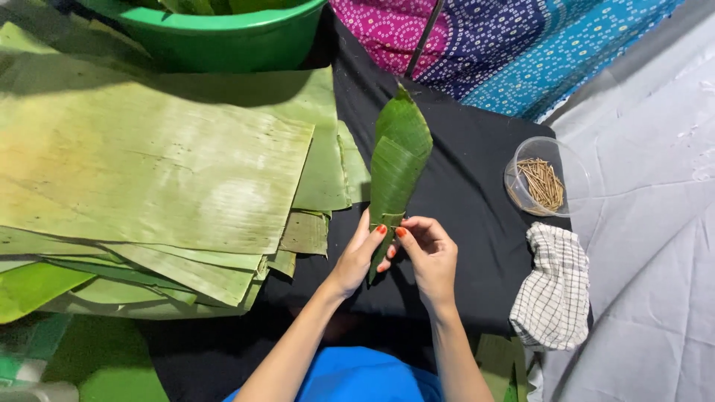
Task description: Wiping banana leaves with a cloth, folding them into conical shapes, and securing them with small wooden sticks.
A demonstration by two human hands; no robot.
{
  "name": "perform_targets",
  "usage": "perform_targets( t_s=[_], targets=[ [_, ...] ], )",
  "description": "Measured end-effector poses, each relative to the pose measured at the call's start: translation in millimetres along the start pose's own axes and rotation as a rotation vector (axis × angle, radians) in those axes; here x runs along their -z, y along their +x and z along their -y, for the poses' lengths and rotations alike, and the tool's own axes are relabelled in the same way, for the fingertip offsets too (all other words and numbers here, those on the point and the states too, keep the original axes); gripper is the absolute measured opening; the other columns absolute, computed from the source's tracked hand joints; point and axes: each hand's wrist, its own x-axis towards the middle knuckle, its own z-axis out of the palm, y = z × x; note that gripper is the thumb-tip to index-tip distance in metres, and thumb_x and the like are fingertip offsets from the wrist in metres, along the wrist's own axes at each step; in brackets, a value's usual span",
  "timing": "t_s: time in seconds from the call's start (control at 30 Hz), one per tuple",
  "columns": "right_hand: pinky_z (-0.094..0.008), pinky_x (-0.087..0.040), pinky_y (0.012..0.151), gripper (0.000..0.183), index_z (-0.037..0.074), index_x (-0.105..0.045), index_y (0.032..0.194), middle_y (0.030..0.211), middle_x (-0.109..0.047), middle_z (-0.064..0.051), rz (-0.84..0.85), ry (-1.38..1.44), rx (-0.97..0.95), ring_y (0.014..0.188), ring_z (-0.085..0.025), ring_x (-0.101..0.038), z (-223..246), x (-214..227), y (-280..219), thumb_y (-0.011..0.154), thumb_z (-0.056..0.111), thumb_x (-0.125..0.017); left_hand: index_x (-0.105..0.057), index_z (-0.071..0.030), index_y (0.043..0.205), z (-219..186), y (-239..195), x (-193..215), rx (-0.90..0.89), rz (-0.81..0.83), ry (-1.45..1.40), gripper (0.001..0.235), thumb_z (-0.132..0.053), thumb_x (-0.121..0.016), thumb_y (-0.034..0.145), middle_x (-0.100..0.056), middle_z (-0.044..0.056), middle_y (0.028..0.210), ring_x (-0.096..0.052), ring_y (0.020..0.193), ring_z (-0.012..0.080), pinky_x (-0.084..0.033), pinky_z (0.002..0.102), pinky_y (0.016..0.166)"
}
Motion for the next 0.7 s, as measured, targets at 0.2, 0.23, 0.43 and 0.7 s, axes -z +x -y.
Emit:
perform_targets(
  t_s=[0.2,0.23,0.43,0.7],
  targets=[
    [-0.026,-0.061,0.085,0.047,0.005,-0.059,0.121,0.103,-0.067,-0.007,0.063,0.116,-0.138,0.09,-0.012,-0.07,-29,10,-9,0.081,0.007,-0.084,-0.025,-0.019,0.16,-6,0,-4,-0.133,-0.02,0.118,0.057,-0.033,-0.042,0.108,-0.051,0.014,0.149,-0.053,0.125,0.0183,-0.05,0.039,0.103],
    [-0.026,-0.061,0.085,0.047,0.005,-0.059,0.121,0.103,-0.067,-0.007,0.06,0.118,-0.136,0.09,-0.012,-0.07,-28,10,-11,0.081,0.007,-0.084,-0.025,-0.019,0.16,-9,-1,-7,-0.132,-0.017,0.12,0.057,-0.033,-0.042,0.108,-0.051,0.014,0.149,-0.053,0.125,0.0183,-0.05,0.039,0.103],
    [-0.023,-0.06,0.082,0.052,0.002,-0.061,0.126,0.1,-0.077,-0.01,0.091,0.11,-0.205,0.087,-0.009,-0.072,-26,10,-18,0.08,0.002,-0.084,-0.023,-0.011,0.159,-20,-3,-12,-0.227,-0.034,0.153,0.064,-0.023,-0.054,0.104,-0.046,0.017,0.155,-0.045,0.138,0.0238,-0.034,0.047,0.116],
    [-0.029,-0.055,0.084,0.055,-0.008,-0.061,0.136,0.105,-0.075,-0.021,0.271,0.21,-0.329,0.094,-0.022,-0.07,-24,25,-23,0.082,-0.008,-0.07,-0.032,-0.004,0.157,-45,-23,-3,-0.121,-0.053,-0.128,0.074,-0.006,-0.062,0.089,-0.057,0.016,0.137,-0.06,0.116,0.0245,-0.047,0.036,0.103]
  ],
)
